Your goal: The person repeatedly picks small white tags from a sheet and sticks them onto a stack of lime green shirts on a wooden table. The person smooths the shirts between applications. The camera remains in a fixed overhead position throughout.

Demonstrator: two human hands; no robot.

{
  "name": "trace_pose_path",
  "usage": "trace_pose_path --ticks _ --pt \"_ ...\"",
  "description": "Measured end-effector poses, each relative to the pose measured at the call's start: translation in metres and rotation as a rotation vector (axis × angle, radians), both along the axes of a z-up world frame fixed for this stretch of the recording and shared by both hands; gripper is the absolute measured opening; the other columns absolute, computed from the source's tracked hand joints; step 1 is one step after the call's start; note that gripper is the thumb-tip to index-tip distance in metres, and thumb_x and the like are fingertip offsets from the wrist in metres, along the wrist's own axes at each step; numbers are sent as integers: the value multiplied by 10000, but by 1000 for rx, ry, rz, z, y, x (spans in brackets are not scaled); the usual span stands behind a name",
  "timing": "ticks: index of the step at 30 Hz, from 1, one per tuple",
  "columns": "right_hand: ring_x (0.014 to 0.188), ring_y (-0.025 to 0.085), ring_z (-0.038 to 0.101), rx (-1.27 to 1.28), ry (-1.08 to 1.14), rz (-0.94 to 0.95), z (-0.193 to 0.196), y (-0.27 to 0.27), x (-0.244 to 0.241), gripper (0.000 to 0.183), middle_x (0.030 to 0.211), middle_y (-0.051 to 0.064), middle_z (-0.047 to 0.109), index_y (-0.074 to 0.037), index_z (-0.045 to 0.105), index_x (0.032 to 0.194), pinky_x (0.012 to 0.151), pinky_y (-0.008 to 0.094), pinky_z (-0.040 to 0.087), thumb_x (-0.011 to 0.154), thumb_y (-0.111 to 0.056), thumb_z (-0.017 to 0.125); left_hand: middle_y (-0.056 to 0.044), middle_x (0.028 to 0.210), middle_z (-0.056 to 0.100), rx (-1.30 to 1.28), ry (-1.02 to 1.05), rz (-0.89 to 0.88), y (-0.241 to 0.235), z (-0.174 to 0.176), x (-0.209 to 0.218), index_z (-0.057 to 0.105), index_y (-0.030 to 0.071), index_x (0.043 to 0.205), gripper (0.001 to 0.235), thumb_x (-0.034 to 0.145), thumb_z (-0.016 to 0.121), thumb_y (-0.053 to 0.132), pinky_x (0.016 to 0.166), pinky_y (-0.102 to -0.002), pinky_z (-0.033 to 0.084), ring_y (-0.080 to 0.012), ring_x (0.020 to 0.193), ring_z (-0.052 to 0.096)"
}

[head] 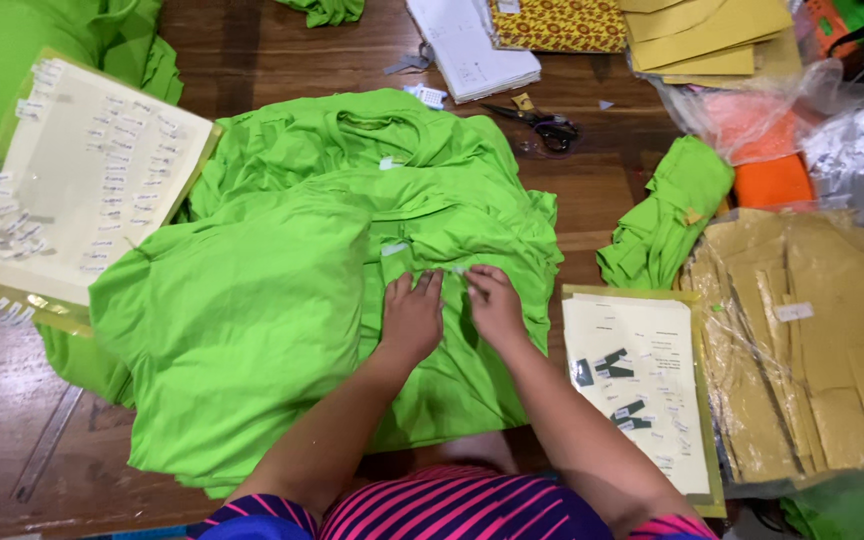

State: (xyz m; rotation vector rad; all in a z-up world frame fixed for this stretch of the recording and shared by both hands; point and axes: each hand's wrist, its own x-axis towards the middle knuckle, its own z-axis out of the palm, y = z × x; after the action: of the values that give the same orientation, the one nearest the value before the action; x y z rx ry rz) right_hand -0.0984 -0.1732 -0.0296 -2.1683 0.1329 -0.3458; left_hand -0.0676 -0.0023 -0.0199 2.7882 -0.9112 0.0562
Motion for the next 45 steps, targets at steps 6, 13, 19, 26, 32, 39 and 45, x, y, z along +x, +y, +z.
trace_pose_path --ticks 6,13,19,26,32,39,45 --pt "1107 357 608 93 26 44 7 -5 -3 329 1141 149 601 -67 732 1081 969 420 503 790 58 645 -93 1060 572 -700 -230 126 -7 -48 11 551 108 1237 409 848 424 113 829 -452 456 -312 926 573" --pt "1091 341 626 -136 381 65 -14 12 24 320 1150 115 559 -89 704 1085 939 417 525 797 -33 576 -16 1176 634 -369 -164 43 1 -41 -11 414 214 1307 507 809 428 116 1011 -550 300 -318 1267 450" --pt "1087 371 637 -193 416 59 -35 11 34 346 1139 142 554 -67 712 1091 949 408 529 776 -61 568 -35 1430 529 -66 103 -11 1 -23 -7 233 119 1483 713 806 457 139 1038 -558 229 -319 1419 259" --pt "1109 322 626 95 47 -203 -10 -26 -37 320 1038 125 667 -105 734 1057 982 391 488 772 -26 611 -121 1622 223 118 322 -38 -7 62 -35 48 111 1582 719 982 414 268 1135 -628 93 -352 1515 -1" --pt "1184 384 574 74 526 -443 20 -32 -168 487 1165 173 597 -91 596 1242 1044 499 426 841 -331 734 -121 1657 32 273 411 -67 -24 53 -30 45 145 1588 766 994 368 504 1160 -652 36 -339 1518 -11" --pt "1128 360 626 95 619 -446 -42 -53 -208 316 1068 123 657 -139 713 1045 973 455 486 821 -355 764 -16 1222 666 -621 547 317 -12 -18 25 491 190 1354 416 955 539 298 1050 -563 339 -255 1266 535" --pt "1132 417 582 -186 408 -455 24 -27 -191 344 1090 184 595 -79 672 1097 1013 497 438 790 -202 770 63 1136 728 -804 895 340 -2 -43 53 467 222 1302 405 903 526 262 975 -302 399 -126 1122 646"
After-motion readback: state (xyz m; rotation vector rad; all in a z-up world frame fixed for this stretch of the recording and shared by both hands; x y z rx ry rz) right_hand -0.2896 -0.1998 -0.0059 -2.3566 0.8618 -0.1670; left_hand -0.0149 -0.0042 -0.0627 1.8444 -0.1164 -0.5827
